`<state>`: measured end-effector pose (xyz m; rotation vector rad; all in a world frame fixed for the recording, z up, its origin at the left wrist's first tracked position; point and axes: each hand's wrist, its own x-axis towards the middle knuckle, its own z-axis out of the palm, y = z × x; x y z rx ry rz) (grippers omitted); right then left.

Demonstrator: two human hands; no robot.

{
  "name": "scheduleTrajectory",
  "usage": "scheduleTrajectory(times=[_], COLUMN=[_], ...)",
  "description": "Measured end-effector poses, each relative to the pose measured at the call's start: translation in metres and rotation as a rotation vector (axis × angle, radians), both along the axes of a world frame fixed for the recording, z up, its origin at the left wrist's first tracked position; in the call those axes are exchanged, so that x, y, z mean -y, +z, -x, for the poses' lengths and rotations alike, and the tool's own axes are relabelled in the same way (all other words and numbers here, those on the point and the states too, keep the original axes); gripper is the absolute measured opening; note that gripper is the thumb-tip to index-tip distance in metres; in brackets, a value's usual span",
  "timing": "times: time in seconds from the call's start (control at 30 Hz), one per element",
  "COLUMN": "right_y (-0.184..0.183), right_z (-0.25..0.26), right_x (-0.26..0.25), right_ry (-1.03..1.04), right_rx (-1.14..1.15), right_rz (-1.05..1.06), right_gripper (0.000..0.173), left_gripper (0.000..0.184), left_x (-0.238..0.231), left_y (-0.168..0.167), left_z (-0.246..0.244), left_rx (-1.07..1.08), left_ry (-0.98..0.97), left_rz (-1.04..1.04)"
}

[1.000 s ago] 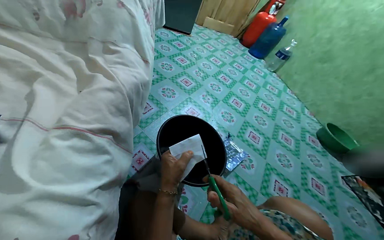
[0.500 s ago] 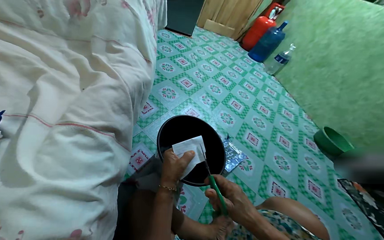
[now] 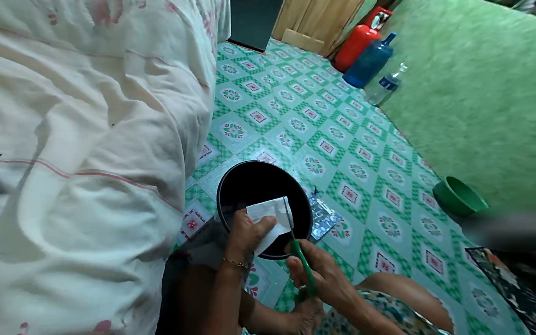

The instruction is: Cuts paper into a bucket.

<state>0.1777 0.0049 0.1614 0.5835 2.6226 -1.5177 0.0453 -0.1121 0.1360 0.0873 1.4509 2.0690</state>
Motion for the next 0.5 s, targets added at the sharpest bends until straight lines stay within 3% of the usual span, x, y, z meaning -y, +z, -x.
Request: scheduleTrajectory(times=[0.17, 0.5], right_y=[0.0014, 0.0032], right_z=[0.0032, 0.0069], right_x=[-0.0017, -0.0082], right_ry=[-0.034, -0.064], right_rx=[0.026, 0.088], right_rz=[0.026, 0.105], right_gripper=[0.031, 0.016], left_gripper=[0.009, 0.008], left_x=[-0.0006, -0.0013], left_y=[-0.0001, 0.0017], left_z=[0.0010, 0.0052], left_rx=[0.013, 0.043], left_ry=[0.009, -0.036], left_rz=[-0.004, 0.047])
